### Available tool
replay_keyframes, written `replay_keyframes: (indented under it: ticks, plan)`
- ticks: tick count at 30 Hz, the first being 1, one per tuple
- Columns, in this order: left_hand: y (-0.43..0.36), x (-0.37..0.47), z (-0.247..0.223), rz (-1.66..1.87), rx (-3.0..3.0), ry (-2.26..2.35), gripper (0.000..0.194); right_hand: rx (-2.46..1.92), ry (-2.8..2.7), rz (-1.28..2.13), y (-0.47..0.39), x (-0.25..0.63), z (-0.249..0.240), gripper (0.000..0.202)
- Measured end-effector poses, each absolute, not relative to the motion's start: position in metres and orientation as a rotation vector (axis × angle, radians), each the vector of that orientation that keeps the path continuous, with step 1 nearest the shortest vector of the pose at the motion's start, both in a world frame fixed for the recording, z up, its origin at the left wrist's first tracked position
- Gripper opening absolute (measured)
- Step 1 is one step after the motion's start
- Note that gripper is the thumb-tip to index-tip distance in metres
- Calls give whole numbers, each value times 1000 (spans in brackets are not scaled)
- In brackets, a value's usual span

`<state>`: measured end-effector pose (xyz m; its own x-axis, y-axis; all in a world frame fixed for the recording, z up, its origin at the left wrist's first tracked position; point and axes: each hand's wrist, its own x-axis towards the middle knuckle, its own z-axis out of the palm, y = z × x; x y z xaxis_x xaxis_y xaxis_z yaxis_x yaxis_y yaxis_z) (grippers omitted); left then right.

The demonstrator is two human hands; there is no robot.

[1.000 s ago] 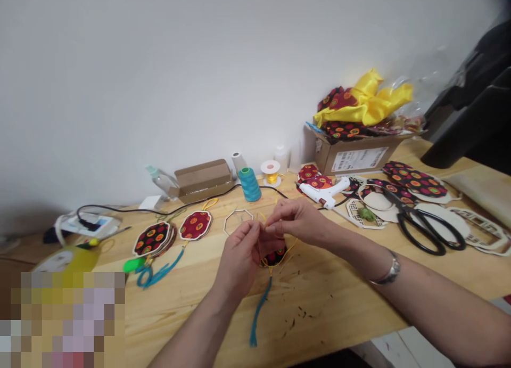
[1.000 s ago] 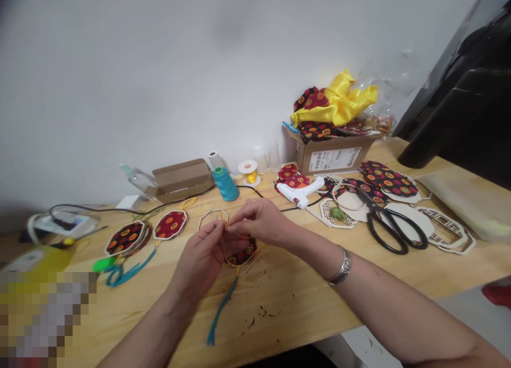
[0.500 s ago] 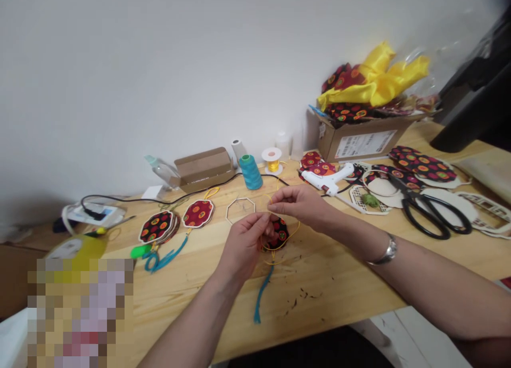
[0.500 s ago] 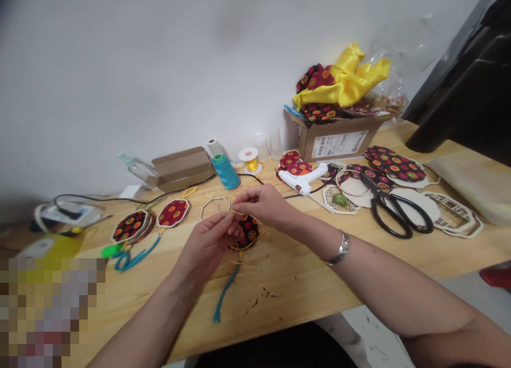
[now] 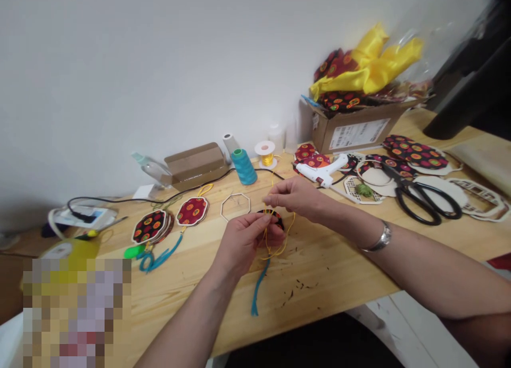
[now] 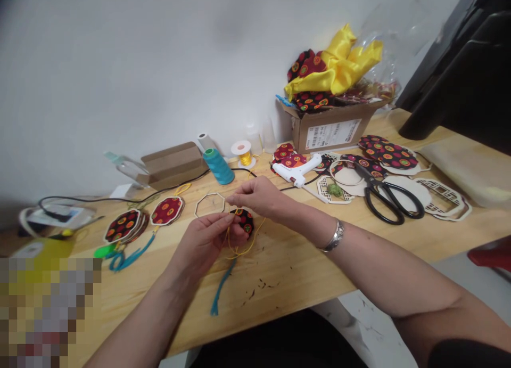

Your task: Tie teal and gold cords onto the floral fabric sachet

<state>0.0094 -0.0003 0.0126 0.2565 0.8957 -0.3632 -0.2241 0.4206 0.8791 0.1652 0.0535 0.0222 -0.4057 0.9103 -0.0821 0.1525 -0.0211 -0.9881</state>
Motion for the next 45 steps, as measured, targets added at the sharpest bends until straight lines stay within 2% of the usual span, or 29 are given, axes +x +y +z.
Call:
replay_keyframes:
  ticks: [12,23,31,45]
  plan:
    - [1,9,16,882,773,1025,18,-1177,-1276,1482,55,164,27,26]
    - [3,5,12,864,741,1013,16,-933,-979,1457,69,172,23,30]
    - [2,5,14,862,751,1020,18,-990,-754,1377,77,181,34,21]
    - [2,5,16,859,797,1028,19,-905,-659,1285,81,190,40,23]
